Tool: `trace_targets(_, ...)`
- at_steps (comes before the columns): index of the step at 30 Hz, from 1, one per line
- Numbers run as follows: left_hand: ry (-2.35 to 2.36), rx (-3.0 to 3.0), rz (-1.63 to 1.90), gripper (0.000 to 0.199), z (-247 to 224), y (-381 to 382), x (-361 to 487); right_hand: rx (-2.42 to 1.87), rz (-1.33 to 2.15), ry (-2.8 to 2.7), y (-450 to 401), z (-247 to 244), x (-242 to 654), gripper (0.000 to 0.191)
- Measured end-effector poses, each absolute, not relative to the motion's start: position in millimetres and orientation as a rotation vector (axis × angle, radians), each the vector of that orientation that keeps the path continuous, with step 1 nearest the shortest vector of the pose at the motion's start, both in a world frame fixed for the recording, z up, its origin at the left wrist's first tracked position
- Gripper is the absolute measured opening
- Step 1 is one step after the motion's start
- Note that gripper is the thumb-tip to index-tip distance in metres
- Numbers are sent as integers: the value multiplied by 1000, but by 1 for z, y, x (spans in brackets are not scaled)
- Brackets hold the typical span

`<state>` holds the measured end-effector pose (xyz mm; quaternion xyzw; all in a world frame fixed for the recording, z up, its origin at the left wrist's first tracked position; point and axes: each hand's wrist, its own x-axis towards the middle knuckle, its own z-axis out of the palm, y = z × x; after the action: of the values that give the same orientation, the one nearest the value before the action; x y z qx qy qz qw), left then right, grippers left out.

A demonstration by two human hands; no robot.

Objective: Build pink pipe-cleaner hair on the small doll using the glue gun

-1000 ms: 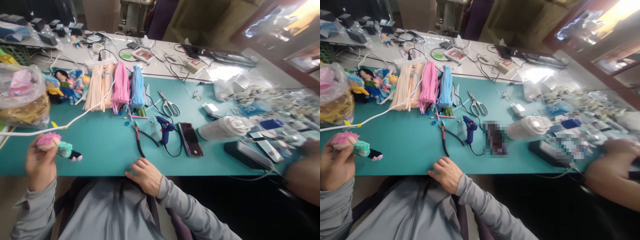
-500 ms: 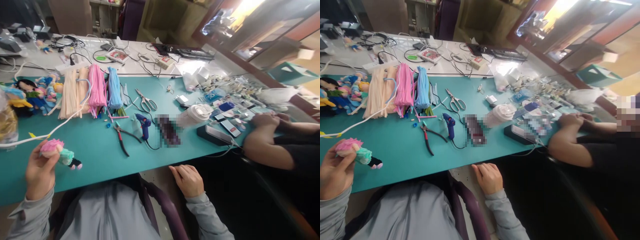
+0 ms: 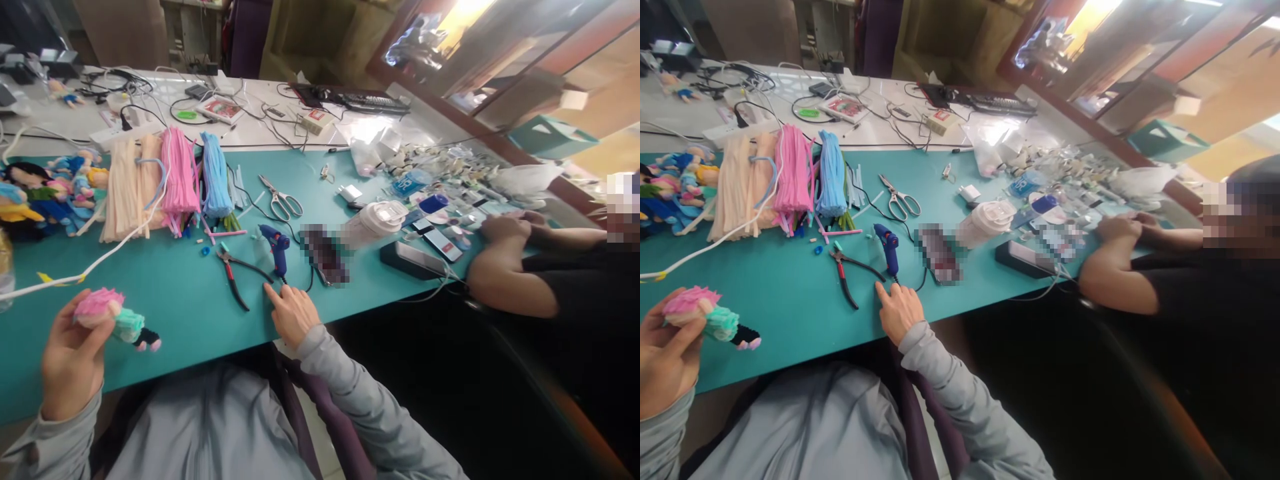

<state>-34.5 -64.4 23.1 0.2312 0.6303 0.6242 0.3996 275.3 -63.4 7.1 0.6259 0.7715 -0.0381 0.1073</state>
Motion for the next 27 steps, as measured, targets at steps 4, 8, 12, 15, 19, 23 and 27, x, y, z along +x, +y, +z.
trace_targets(4, 1616, 586, 1551, 41, 24, -65, -32, 1905, -136, 2132, -73, 12, 273, 53)
trace_targets(8, 1651, 606, 1505, 43, 26, -63, -29, 2023, -98, 1989, -96, 18, 289, 33)
trace_targets(12, 1614, 612, 1482, 45, 22, -60, -26, 2145, -5, 1918, -115, 23, 306, 35)
trace_targets(15, 1584, 654, 1474, 49, 18, -59, -23, 2158, 14, 2050, -117, 22, 297, 28)
trace_targets(19, 1564, 637, 1483, 56, 19, -59, -16, 1942, -160, 2266, -101, 15, 262, 57)
trace_targets(23, 1545, 674, 1437, 56, 21, -62, -9, 1907, -292, 2225, -87, 11, 238, 57)
trace_targets(27, 1542, 653, 1413, 55, 20, -63, -6, 2054, -285, 2083, -90, 10, 243, 55)
